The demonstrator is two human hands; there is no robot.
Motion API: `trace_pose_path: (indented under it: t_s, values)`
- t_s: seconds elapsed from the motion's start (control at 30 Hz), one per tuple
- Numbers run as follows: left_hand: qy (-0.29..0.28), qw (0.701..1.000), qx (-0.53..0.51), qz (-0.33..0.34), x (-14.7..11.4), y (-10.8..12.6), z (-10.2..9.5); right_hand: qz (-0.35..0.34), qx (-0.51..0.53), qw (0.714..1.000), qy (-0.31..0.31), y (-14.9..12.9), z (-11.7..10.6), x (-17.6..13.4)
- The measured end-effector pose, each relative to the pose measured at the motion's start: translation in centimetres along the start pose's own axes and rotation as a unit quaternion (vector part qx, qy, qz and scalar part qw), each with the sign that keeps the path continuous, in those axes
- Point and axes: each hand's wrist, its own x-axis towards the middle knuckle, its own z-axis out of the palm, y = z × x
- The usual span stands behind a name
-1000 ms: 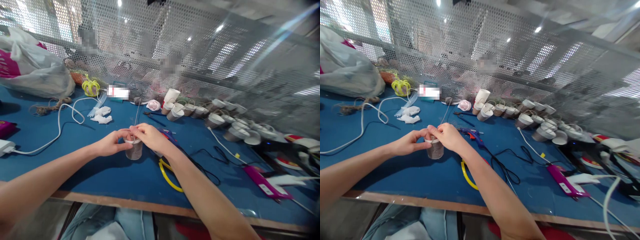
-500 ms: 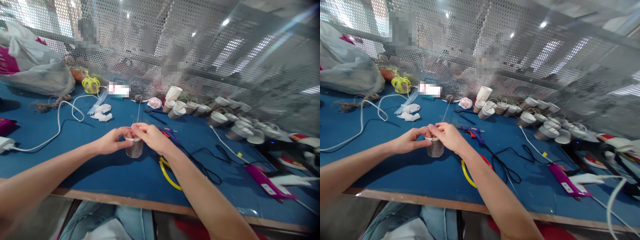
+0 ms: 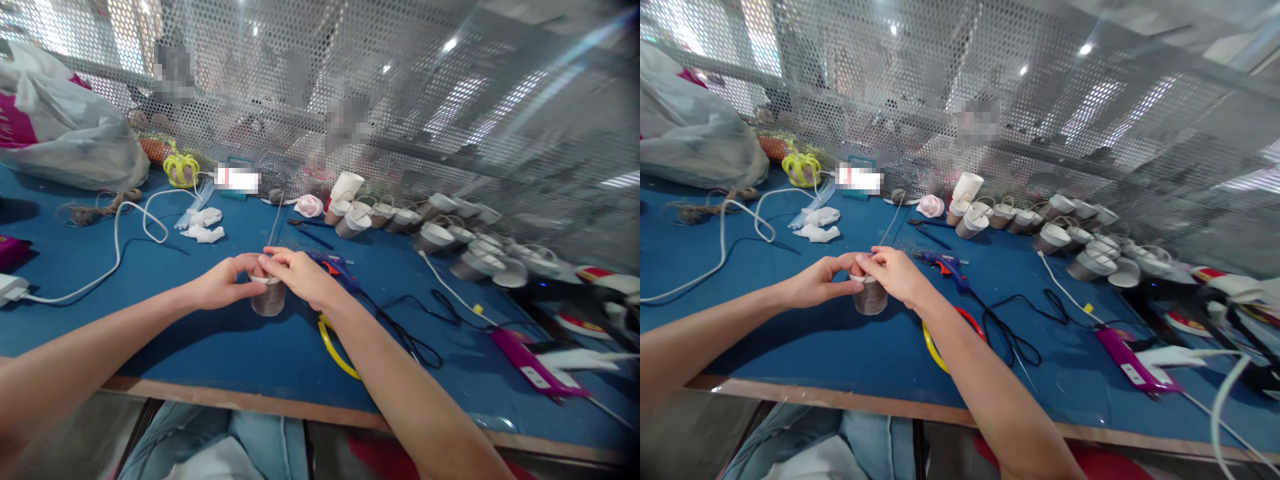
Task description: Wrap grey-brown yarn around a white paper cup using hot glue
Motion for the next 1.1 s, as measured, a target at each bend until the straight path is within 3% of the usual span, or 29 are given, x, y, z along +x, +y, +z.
trace_pose_path:
  t_s: [0.2,0.33,0.5,1.1]
  values:
    - [0.024,0.999,-0.021,-0.012,0.0,-0.9,-0.1,0.015,0.174,0.981,0.080,0.5,-0.2,-0.8]
    - [0.025,0.999,-0.014,-0.035,0.1,-1.0,-0.3,-0.030,0.103,0.987,0.123,1.1,-0.7,-1.9]
    - [0.014,0.999,0.007,-0.035,0.2,-0.8,-0.5,-0.021,0.068,0.986,0.153,1.6,-0.6,-2.6]
    - [0.010,0.999,0.022,-0.032,0.2,-0.9,-0.5,-0.069,0.000,0.985,0.159,2.3,-0.7,-3.1]
